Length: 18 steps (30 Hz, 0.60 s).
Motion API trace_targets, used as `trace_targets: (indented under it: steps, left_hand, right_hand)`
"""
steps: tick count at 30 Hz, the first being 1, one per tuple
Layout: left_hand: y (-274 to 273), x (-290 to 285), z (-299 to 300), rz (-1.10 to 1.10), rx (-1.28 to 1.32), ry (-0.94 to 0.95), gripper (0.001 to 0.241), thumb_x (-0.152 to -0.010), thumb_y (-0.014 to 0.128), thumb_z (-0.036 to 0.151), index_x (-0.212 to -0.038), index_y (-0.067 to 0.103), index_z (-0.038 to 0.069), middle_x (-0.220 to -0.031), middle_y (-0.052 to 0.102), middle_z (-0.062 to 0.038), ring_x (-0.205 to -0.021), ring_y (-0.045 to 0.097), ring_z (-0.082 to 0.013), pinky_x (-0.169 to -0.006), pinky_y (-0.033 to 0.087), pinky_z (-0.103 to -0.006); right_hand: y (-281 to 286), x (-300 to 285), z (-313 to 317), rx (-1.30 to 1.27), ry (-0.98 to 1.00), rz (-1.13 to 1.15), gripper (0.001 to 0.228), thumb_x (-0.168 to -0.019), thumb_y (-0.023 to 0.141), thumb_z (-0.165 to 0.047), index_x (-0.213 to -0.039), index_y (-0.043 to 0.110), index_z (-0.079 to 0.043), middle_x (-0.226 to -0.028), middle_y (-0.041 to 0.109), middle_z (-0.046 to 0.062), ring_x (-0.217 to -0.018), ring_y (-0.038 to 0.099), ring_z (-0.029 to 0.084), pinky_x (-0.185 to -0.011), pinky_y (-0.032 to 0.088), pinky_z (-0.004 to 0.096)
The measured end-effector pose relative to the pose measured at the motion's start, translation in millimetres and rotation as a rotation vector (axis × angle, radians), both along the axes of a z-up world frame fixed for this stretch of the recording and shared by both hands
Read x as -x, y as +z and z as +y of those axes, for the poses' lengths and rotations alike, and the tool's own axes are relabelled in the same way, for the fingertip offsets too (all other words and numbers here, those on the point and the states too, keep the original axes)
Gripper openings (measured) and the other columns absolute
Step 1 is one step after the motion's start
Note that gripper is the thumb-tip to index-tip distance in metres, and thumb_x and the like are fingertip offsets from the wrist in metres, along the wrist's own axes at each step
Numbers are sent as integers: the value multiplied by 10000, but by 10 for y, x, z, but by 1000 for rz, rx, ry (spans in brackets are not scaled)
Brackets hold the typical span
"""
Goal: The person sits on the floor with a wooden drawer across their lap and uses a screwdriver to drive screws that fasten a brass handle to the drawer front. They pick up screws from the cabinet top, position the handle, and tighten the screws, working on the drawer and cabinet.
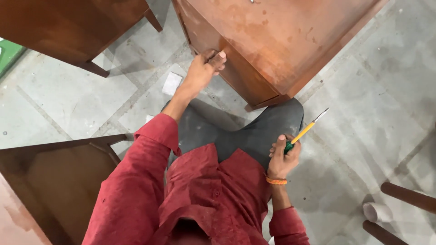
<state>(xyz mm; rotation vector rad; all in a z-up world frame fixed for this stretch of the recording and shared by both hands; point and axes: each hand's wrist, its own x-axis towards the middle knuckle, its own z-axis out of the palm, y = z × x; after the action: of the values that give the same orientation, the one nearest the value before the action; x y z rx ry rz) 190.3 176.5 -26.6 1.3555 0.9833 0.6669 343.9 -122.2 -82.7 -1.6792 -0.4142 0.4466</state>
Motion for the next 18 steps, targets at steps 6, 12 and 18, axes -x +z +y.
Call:
trace_targets:
  steps: [6, 12, 18]
  left_hand:
    - [193, 147, -232, 299, -145, 35, 443, -1018, 611, 431, -964, 682, -3, -854, 701, -72, -797, 632, -163, -747, 493, -320]
    - [-914, 653, -224, -344, 41, 70, 418, -981, 625, 343, -1083, 732, -48, -1113, 725, -61, -1037, 717, -219, -980, 592, -332]
    - [-957, 520, -314, 636, -840, 31, 679, -812, 744, 191, -1422, 604, -74, -1302, 576, -277, -1117, 591, -458, -913, 502, -465]
  right_hand:
    - [11, 14, -4, 0, -14, -22, 354, -1026, 681, -320, -1162, 585, -7, -754, 632, 38, -587, 576, 75, -516, 478, 233]
    - [50, 0, 15, 32, -49, 0, 357, -1015, 676, -316, -1174, 593, -7, -742, 623, 34, -585, 582, 70, -522, 478, 227]
    - [1, 88, 7, 54, -39, -84, 362, -1046, 678, -333, -1177, 592, -7, -753, 623, 35, -601, 563, 77, -537, 468, 231]
